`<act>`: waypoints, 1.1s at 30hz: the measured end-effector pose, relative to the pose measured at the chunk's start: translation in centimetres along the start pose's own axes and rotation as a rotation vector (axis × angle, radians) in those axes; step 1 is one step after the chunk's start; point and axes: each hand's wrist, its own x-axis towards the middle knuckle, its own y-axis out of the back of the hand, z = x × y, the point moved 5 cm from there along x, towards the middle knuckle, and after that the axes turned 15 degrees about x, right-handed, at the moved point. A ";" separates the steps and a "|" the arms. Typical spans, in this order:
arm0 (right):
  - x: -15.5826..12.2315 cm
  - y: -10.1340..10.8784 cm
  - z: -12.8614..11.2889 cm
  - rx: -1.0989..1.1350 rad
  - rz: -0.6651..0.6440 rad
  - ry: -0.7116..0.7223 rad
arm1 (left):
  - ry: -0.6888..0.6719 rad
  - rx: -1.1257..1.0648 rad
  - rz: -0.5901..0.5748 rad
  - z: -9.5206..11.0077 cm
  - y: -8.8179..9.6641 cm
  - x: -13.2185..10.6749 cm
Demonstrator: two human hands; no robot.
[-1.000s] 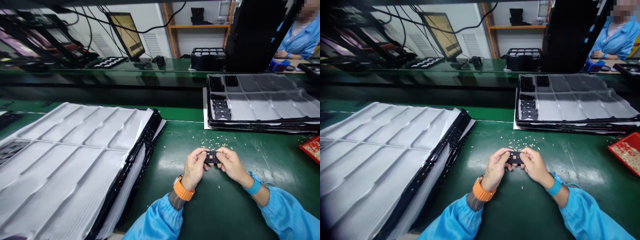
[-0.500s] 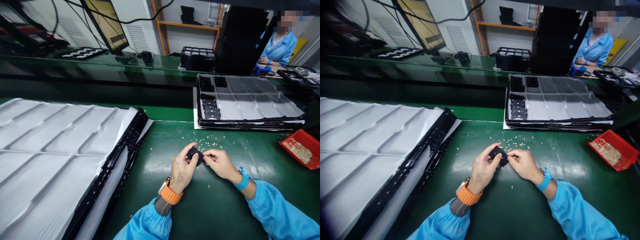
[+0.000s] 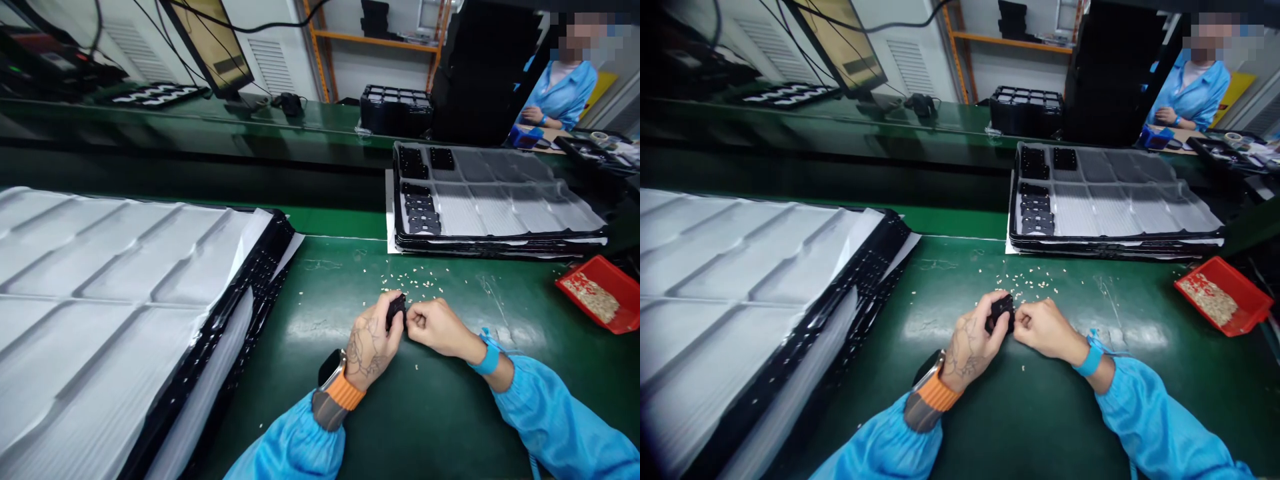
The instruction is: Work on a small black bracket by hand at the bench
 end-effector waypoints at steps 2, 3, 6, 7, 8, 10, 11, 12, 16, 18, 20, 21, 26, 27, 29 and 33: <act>-0.1 -0.1 -0.2 -0.021 -0.001 0.011 | 0.015 -0.005 -0.013 0.0 0.0 -0.1; -0.1 -0.1 -0.2 -0.026 -0.006 0.014 | 0.028 -0.008 -0.024 -0.1 -0.1 -0.1; -0.1 -0.1 0.0 0.008 -0.012 0.007 | 0.077 -0.004 -0.048 -0.2 0.0 0.0; -0.1 0.0 0.1 0.054 0.004 -0.002 | 0.086 0.000 -0.053 -0.2 0.0 0.0; 0.0 0.2 0.3 0.122 0.029 -0.015 | 0.089 0.005 -0.059 -0.2 0.0 0.0; 0.1 0.5 0.7 0.288 0.095 -0.041 | 0.074 0.014 -0.078 0.0 -0.1 0.1; 0.2 0.6 0.9 0.361 0.125 -0.049 | 0.061 0.015 -0.088 0.2 -0.1 0.1; 0.3 0.6 1.0 0.411 0.144 -0.052 | 0.049 0.016 -0.095 0.3 -0.2 0.1; 0.3 0.5 1.2 0.436 0.151 -0.052 | -0.009 0.039 -0.084 0.8 -0.5 -0.2; 0.2 0.6 1.3 0.383 0.144 -0.066 | -0.062 0.084 -0.072 1.0 -0.7 -0.5; 0.1 0.7 1.4 0.312 0.143 -0.073 | -0.112 0.121 -0.064 1.2 -0.9 -0.9; 0.1 0.8 1.5 0.280 0.146 -0.070 | -0.131 0.126 -0.061 1.3 -1.0 -1.1; 0.3 0.8 0.9 0.278 0.173 -0.013 | -0.094 0.027 -0.015 1.3 -1.0 -1.3; 0.2 0.5 0.7 0.318 0.163 -0.004 | -0.061 -0.015 -0.002 1.2 -0.9 -1.2; 0.0 0.2 0.2 0.366 0.117 0.025 | 0.012 -0.125 0.011 0.9 -0.7 -0.9; -0.2 4.3 -1.5 0.177 0.233 0.140 | 0.136 -0.369 -0.024 0.5 -1.1 -0.5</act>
